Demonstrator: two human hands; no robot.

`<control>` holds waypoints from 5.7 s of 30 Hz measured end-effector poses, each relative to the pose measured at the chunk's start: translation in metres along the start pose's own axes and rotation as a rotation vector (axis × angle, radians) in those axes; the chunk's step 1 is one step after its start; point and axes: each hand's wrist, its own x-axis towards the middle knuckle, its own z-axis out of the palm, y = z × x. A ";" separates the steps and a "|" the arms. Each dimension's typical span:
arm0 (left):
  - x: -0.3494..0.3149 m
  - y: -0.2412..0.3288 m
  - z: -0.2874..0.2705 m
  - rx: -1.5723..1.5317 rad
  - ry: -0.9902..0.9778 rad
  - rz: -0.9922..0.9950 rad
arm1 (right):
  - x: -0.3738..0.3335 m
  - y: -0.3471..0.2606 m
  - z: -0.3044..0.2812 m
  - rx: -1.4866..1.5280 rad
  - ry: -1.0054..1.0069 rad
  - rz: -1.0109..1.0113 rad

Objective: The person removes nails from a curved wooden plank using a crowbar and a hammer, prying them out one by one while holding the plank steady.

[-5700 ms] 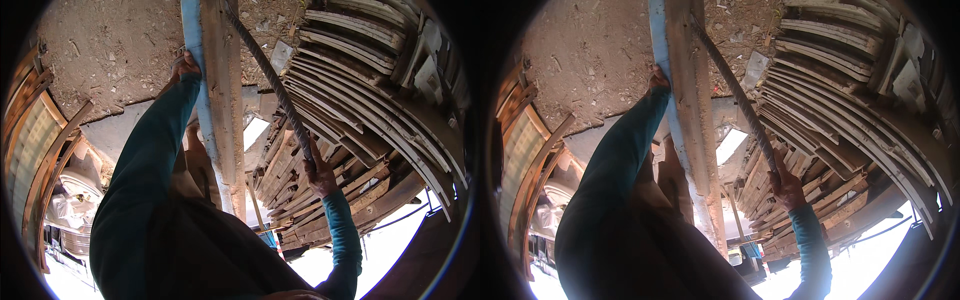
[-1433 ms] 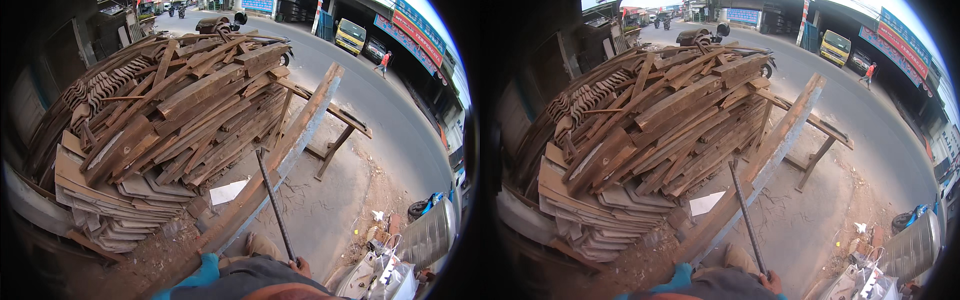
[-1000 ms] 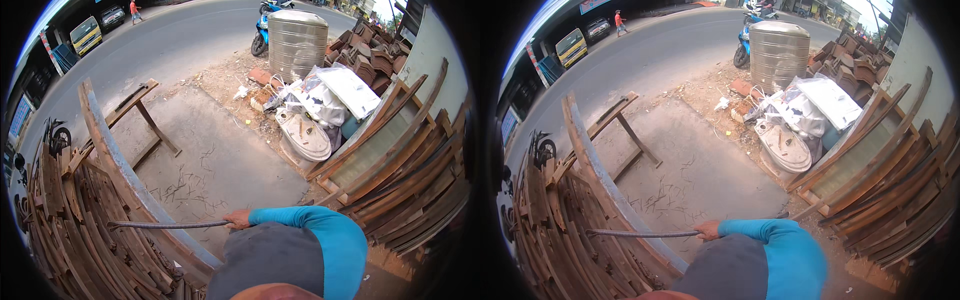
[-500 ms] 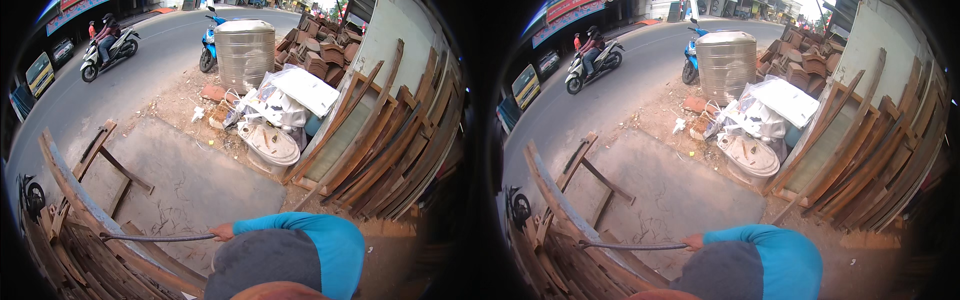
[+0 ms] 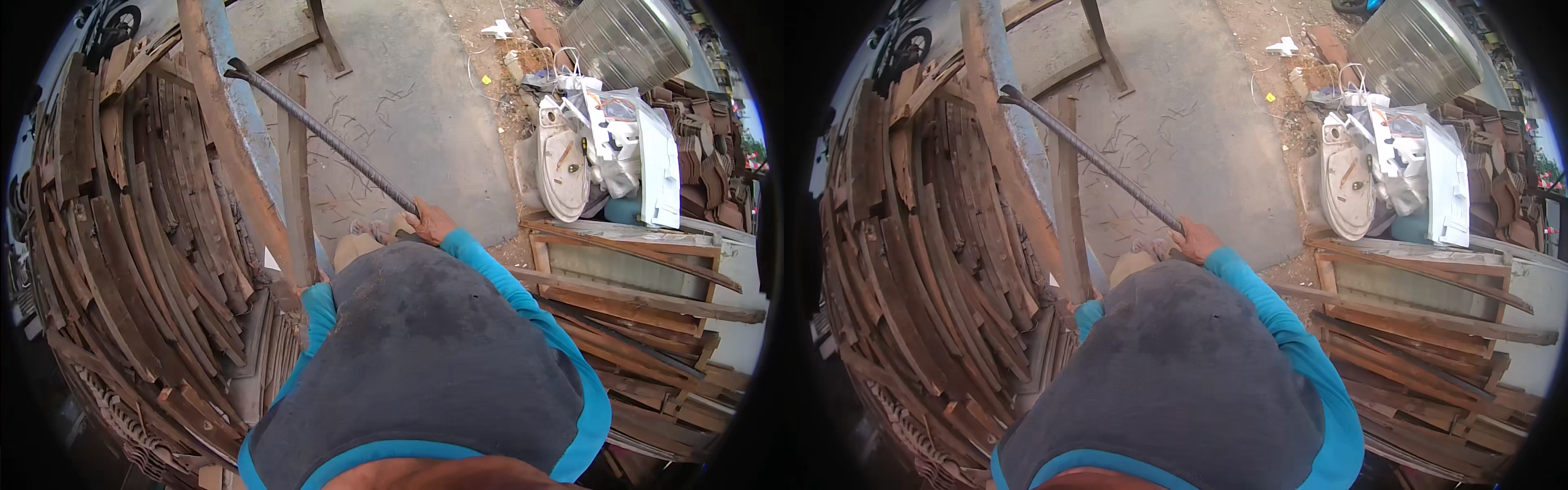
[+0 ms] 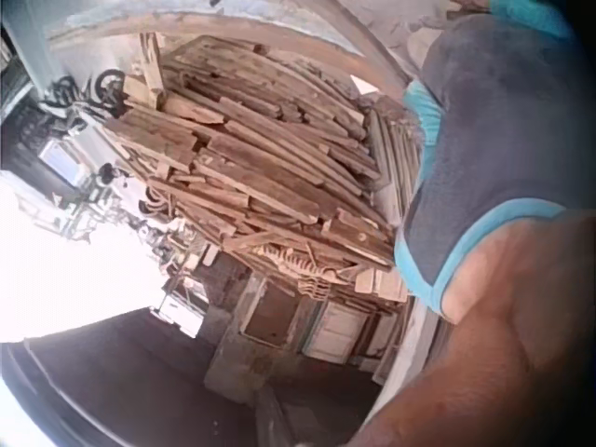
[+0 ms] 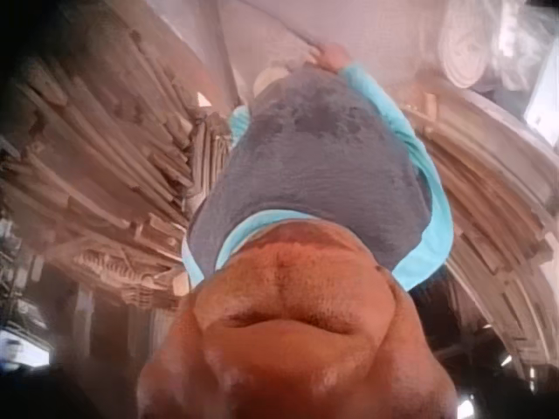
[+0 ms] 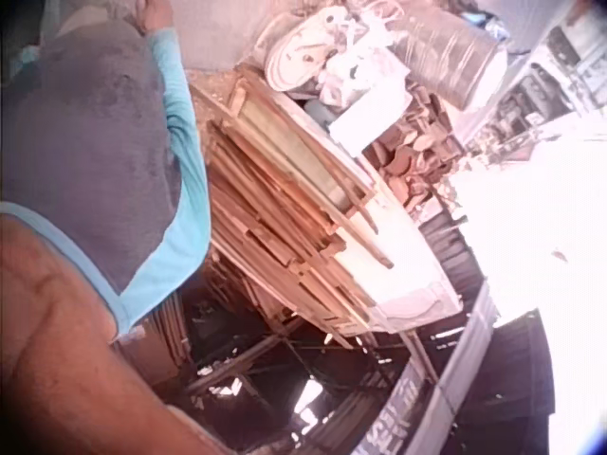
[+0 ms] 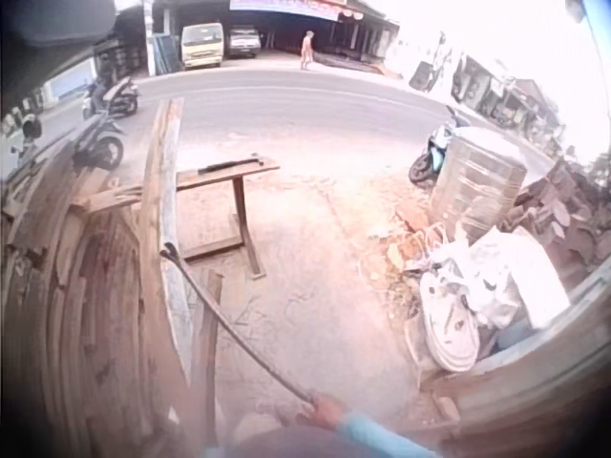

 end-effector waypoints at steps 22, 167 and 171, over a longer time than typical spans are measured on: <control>-0.063 0.025 0.292 -0.250 0.021 0.093 | 0.257 -0.062 -0.173 -0.098 0.021 -0.263; -0.014 0.293 -0.093 0.036 0.681 1.079 | 0.352 -0.107 -0.124 -0.695 -0.322 -0.329; 0.019 0.327 -0.140 -0.160 0.734 1.017 | 0.272 -0.247 -0.046 -0.720 -0.345 -0.272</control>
